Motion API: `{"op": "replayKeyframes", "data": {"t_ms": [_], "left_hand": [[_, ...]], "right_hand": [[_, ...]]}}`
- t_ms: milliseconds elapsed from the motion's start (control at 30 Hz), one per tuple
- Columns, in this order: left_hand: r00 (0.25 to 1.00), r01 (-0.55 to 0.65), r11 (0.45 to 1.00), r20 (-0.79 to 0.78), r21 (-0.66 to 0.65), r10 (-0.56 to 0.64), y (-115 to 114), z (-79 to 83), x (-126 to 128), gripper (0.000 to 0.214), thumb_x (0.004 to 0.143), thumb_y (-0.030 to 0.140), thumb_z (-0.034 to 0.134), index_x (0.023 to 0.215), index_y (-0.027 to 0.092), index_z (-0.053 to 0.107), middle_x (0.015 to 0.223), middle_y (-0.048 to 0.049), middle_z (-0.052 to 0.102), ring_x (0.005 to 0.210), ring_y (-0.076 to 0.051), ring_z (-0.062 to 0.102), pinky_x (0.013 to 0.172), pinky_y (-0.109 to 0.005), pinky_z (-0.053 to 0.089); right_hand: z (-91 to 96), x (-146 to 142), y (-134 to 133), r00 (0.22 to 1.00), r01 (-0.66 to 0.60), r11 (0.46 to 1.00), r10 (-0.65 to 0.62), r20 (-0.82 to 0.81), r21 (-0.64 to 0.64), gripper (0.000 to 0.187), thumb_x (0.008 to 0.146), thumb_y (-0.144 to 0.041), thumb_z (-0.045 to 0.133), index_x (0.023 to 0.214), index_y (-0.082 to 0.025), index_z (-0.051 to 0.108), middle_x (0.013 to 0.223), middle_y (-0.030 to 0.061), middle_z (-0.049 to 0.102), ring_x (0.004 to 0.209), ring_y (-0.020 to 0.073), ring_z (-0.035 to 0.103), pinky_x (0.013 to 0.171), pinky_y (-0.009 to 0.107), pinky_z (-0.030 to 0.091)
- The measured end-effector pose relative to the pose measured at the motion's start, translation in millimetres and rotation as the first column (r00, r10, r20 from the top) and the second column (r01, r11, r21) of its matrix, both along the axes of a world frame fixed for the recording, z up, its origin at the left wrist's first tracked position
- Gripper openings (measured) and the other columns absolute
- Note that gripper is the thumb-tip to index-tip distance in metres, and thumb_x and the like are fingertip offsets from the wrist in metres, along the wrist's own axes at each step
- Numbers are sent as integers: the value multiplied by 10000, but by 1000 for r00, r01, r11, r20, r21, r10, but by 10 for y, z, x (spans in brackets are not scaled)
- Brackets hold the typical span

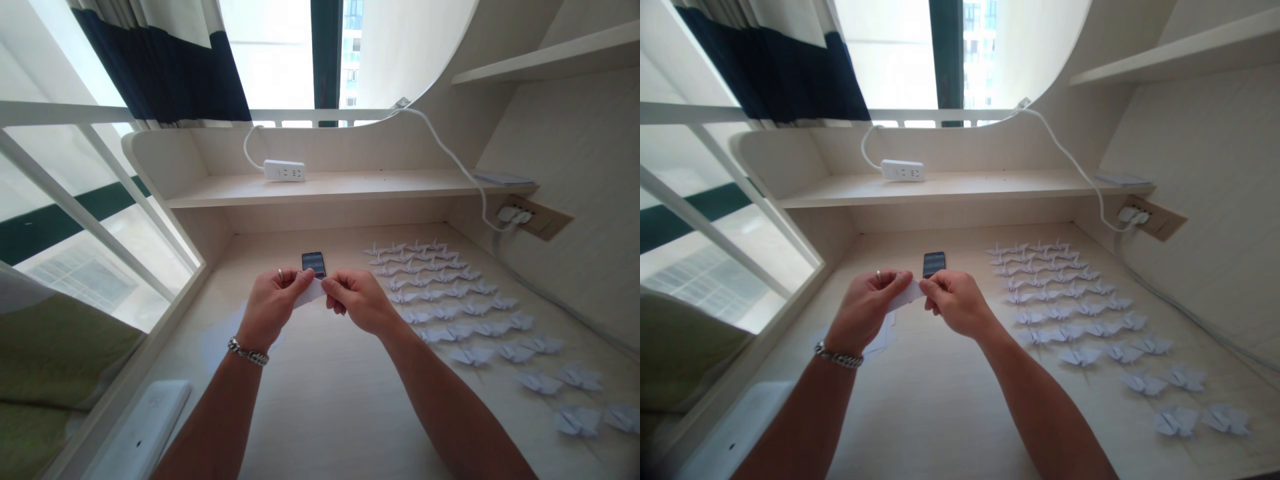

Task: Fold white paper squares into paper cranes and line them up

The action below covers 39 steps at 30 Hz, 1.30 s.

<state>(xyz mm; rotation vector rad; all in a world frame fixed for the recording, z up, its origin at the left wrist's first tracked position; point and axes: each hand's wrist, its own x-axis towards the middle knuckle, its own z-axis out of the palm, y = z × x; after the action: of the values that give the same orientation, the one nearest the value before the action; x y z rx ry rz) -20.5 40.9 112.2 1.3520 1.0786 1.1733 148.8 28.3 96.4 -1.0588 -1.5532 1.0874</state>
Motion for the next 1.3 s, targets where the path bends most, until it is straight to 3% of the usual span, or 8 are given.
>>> {"op": "replayKeyframes", "data": {"t_ms": [133, 300, 433, 567, 800, 967, 1133, 1300], "left_hand": [[997, -53, 999, 55, 9, 53, 9, -12, -14, 311, 688, 431, 803, 729, 137, 708, 659, -38, 691, 571, -116, 567, 528, -218, 417], [1000, -7, 999, -22, 47, 8, -4, -15, 8, 289, 720, 422, 780, 723, 138, 725, 640, -34, 677, 559, -109, 546, 513, -217, 392], [1000, 10, 1000, -7, 1, -10, 5, -20, 11, 282, 714, 414, 783, 736, 139, 726, 649, -32, 680, 559, -109, 545, 507, -215, 388], [1000, 10, 999, 9, 32, -10, 2, -17, 8, 272, 713, 401, 784, 724, 144, 698, 647, -15, 661, 564, -100, 540, 518, -208, 402], [996, 55, 999, -66, 1, -55, -27, -6, 45, 300, 719, 414, 771, 742, 126, 690, 627, -14, 632, 535, -96, 508, 473, -205, 368], [994, 67, 996, -89, 59, -61, -20, -7, 24, 279, 746, 399, 750, 751, 129, 680, 646, -16, 633, 565, -101, 517, 499, -210, 383], [984, 101, 989, -159, 108, -83, -17, -20, 27, 254, 767, 375, 731, 725, 132, 671, 621, 3, 598, 554, -87, 484, 500, -204, 363], [991, 68, 995, -117, 67, -60, -21, -41, 67, 248, 740, 362, 742, 708, 128, 667, 607, 3, 594, 543, -87, 476, 488, -205, 348]], "right_hand": [[-1, 19, 22, 999, -41, 999, 40, -31, -17, 383, 894, -452, 570, 637, -170, 599, 564, 16, 616, 490, 107, 527, 485, 235, 402], [-5, 14, 33, 1000, -6, 999, 6, 1, 33, 217, 858, -371, 627, 770, -172, 631, 626, 4, 627, 573, 126, 569, 547, 248, 432], [-10, -9, 19, 999, 53, 997, -53, 8, 49, 211, 861, -339, 608, 727, -175, 611, 586, -3, 598, 550, 126, 554, 534, 251, 415], [-13, -17, 14, 998, -1, 1000, 2, -58, 23, 203, 849, -350, 620, 762, -167, 617, 641, 4, 611, 580, 133, 574, 556, 259, 436], [-18, -15, 14, 999, 26, 998, -24, -29, 65, 222, 852, -348, 610, 723, -168, 592, 604, -35, 508, 538, 94, 426, 482, 232, 308], [13, 3, 14, 999, -35, 999, 36, -7, 32, 202, 852, -343, 592, 760, -165, 618, 641, -25, 543, 566, 103, 460, 511, 238, 344], [5, -12, 2, 998, 16, 998, -20, 53, 61, 178, 830, -309, 587, 732, -163, 619, 625, -30, 530, 567, 102, 437, 503, 236, 322], [-10, -32, 19, 999, 49, 998, -49, 3, 47, 129, 771, -239, 587, 659, -177, 567, 582, -48, 492, 538, 94, 410, 485, 232, 295]]}}
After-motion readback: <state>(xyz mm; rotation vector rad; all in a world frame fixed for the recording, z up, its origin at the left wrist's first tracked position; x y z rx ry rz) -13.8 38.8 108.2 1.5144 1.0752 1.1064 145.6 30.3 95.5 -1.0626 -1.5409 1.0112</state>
